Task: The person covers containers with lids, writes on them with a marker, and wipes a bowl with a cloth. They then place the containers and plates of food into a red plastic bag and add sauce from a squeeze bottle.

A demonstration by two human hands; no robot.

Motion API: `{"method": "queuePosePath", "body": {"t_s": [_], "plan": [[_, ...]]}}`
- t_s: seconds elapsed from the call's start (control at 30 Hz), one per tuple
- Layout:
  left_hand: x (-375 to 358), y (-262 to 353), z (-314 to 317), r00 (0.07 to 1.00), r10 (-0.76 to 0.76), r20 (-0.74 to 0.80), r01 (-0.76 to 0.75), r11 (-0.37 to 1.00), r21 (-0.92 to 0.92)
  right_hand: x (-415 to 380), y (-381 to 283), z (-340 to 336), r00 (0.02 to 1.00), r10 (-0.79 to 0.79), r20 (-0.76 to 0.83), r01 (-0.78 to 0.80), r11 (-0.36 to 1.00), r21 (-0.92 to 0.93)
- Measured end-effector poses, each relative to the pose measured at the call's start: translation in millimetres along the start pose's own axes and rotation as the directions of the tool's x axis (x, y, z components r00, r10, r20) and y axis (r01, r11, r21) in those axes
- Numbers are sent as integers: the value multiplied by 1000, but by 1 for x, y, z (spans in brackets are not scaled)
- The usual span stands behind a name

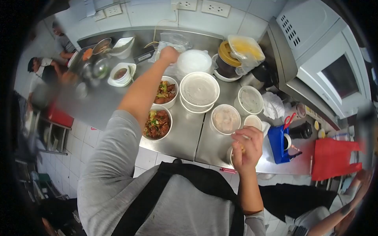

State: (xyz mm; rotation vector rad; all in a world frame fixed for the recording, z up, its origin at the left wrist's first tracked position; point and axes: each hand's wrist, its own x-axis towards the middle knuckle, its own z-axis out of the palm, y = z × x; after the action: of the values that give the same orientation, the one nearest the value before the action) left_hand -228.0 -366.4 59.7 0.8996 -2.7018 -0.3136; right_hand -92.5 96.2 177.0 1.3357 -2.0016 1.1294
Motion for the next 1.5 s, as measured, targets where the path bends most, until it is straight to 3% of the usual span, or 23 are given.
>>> {"method": "queuePosePath", "body": {"t_s": [0.03, 0.17, 0.23, 0.3, 0.37, 0.47, 0.63, 0.7, 0.77, 0.83, 0.87, 0.97, 1.07, 1.2, 1.3, 1.33, 1.37, 1.47, 1.5], "plan": [[-1, 5, -7, 998, -55, -27, 52, 995, -83, -4, 3, 1, 998, 59, -20, -59, 998, 8], [-4, 13, -19, 980, -56, 192, 75, 993, -93, -16, 9, -5, 973, 210, -95, -213, 977, -16], [37, -16, 33, 998, 48, 45, -47, 999, -16, -25, 14, -19, 968, 212, -134, -228, 967, -115], [28, -7, 20, 996, 77, 43, -76, 997, -18, -37, 19, -37, 913, 317, -257, -345, 936, -71], [5, 12, -3, 998, -30, 60, 37, 991, -131, -48, 24, -58, 874, 342, -345, -393, 915, -88], [1, 17, -8, 999, -6, 42, 12, 992, -129, -61, 27, -78, 803, 389, -452, -444, 896, -19], [15, 5, 5, 985, -118, -128, 87, 971, -225, -73, 24, -86, 794, 397, -460, -469, 882, -49], [32, -14, 13, 996, 62, 61, -44, 966, -254, -78, 25, -86, 791, 410, -455, -480, 876, -47], [14, -5, 6, 982, 101, 160, -57, 965, -258, -78, 34, -84, 727, 490, -481, -573, 819, -31], [-10, 10, -17, 988, 1, 152, 32, 976, -216, -67, 38, -81, 768, 515, -381, -620, 748, -238], [-4, 6, -4, 998, -25, -54, 11, 972, -235, -68, 50, -79, 812, 509, -286, -578, 770, -269], [-11, 13, -17, 954, -29, -298, -71, 945, -320, -75, 91, -68, 926, 378, -21, -352, 841, -412], [-24, 22, -55, 957, 50, -285, -160, 912, -378, -79, 116, -52, 891, 404, 208, -296, 863, -409], [-13, 2, -54, 996, 80, -48, -92, 944, -317, -76, 127, -26, 869, 291, 399, -163, 932, -324], [-32, 11, -40, 998, 56, 6, -54, 982, -181, -54, 103, -7, 896, 432, 105, -421, 900, -108], [-31, 12, -30, 997, 61, 37, -54, 985, -163, -45, 95, -4, 897, 442, 31, -441, 897, -26], [-27, 12, -21, 995, 68, 69, -57, 988, -146, -38, 89, -3, 898, 436, 53, -436, 900, -11], [-23, 10, -2, 993, -97, -65, 81, 972, -220, -26, 82, -3, 911, 397, 114, -403, 914, 41], [-13, 3, 7, 996, -84, -16, 79, 975, -209, -21, 79, -2, 903, 409, 128, -419, 906, 57]]}}
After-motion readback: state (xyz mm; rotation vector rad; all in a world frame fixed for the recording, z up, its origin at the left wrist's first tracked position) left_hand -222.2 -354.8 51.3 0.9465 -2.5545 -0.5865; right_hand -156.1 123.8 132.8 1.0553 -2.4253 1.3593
